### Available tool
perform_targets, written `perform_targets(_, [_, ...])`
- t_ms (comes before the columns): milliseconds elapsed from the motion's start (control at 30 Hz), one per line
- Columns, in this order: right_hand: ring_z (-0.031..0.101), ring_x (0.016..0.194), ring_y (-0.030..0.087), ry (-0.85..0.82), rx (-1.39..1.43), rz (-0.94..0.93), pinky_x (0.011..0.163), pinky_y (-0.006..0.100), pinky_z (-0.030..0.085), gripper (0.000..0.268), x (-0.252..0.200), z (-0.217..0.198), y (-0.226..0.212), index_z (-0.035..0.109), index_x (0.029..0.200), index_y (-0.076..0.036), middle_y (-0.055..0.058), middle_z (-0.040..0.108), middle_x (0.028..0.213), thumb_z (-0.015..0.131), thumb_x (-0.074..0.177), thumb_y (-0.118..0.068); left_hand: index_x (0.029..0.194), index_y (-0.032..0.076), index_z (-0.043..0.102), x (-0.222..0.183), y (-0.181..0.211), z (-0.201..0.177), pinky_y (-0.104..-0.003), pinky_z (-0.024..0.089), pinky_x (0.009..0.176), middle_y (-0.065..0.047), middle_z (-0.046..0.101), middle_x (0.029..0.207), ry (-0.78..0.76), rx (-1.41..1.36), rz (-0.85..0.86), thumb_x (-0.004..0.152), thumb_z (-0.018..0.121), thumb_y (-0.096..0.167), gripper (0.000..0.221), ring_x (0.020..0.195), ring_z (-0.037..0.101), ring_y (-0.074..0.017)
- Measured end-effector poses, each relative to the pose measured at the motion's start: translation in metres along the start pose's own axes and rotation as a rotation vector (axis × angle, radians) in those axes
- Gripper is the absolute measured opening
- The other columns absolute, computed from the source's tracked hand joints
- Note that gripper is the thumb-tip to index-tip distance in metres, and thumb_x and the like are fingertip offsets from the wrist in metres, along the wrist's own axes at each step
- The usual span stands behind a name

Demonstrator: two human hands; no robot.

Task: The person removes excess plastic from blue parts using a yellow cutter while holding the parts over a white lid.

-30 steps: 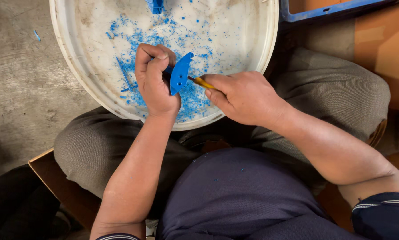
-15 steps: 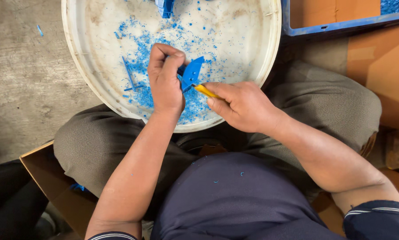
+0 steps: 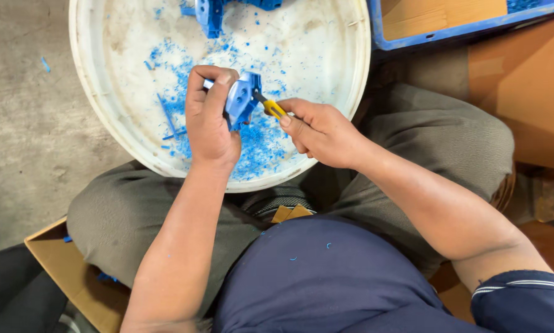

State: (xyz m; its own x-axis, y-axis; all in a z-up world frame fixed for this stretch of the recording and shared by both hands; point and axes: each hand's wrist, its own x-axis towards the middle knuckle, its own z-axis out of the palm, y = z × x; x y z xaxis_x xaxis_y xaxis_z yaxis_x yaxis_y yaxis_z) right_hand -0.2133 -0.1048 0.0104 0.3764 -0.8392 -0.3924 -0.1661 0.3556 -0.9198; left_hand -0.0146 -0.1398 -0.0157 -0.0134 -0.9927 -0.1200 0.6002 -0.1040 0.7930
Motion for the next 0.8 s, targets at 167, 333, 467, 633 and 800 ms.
perform_targets(167, [0.056, 0.055, 0.005, -0.032, -0.356, -0.027, 0.053, 0.026, 0.048, 0.027, -0.001, 0.001, -0.005, 0.066, 0.117, -0.005, -0.004, 0.056, 0.064, 0.054, 0.105, -0.027, 0.093, 0.006, 0.055, -0.001, -0.008, -0.009, -0.027, 0.047, 0.077, -0.005, 0.061, 0.092, 0.057, 0.118, 0.056, 0.096, 0.064, -0.001, 0.012, 0.083, 0.054, -0.0107])
perform_targets(333, [0.050, 0.056, 0.007, -0.125, -0.257, -0.018, 0.051, 0.028, 0.045, 0.028, 0.001, 0.003, -0.003, 0.066, 0.117, -0.005, -0.003, 0.052, 0.063, 0.054, 0.106, -0.028, 0.091, 0.006, 0.052, -0.005, -0.008, -0.006, -0.027, 0.046, 0.075, -0.004, 0.059, 0.090, 0.035, 0.129, 0.069, 0.095, 0.059, -0.002, 0.011, 0.080, 0.050, -0.0101])
perform_targets(467, [0.049, 0.053, 0.005, -0.117, -0.200, 0.028, 0.048, 0.027, 0.044, 0.033, 0.001, 0.006, 0.003, 0.065, 0.127, -0.008, -0.005, 0.051, 0.062, 0.054, 0.103, -0.028, 0.090, 0.006, 0.049, -0.007, -0.007, -0.004, -0.027, 0.045, 0.075, -0.004, 0.058, 0.089, 0.040, 0.102, 0.080, 0.095, 0.057, -0.002, 0.012, 0.079, 0.048, -0.0102])
perform_targets(633, [0.042, 0.052, 0.006, -0.194, -0.036, 0.111, 0.046, 0.028, 0.038, 0.034, 0.001, 0.009, 0.005, 0.066, 0.128, -0.008, -0.005, 0.046, 0.060, 0.052, 0.104, -0.028, 0.090, 0.006, 0.048, -0.010, -0.008, -0.001, -0.026, 0.041, 0.073, -0.003, 0.055, 0.087, 0.036, 0.087, 0.109, 0.097, 0.057, -0.003, 0.015, 0.079, 0.045, -0.0093])
perform_targets(800, [0.055, 0.055, 0.011, -0.100, -0.410, -0.047, 0.054, 0.031, 0.047, 0.030, 0.002, 0.001, -0.003, 0.068, 0.116, -0.006, 0.002, 0.057, 0.062, 0.056, 0.106, -0.031, 0.088, 0.006, 0.048, -0.009, -0.007, -0.001, -0.026, 0.042, 0.071, -0.004, 0.056, 0.085, 0.054, 0.113, 0.127, 0.096, 0.057, -0.003, 0.015, 0.076, 0.046, -0.0093])
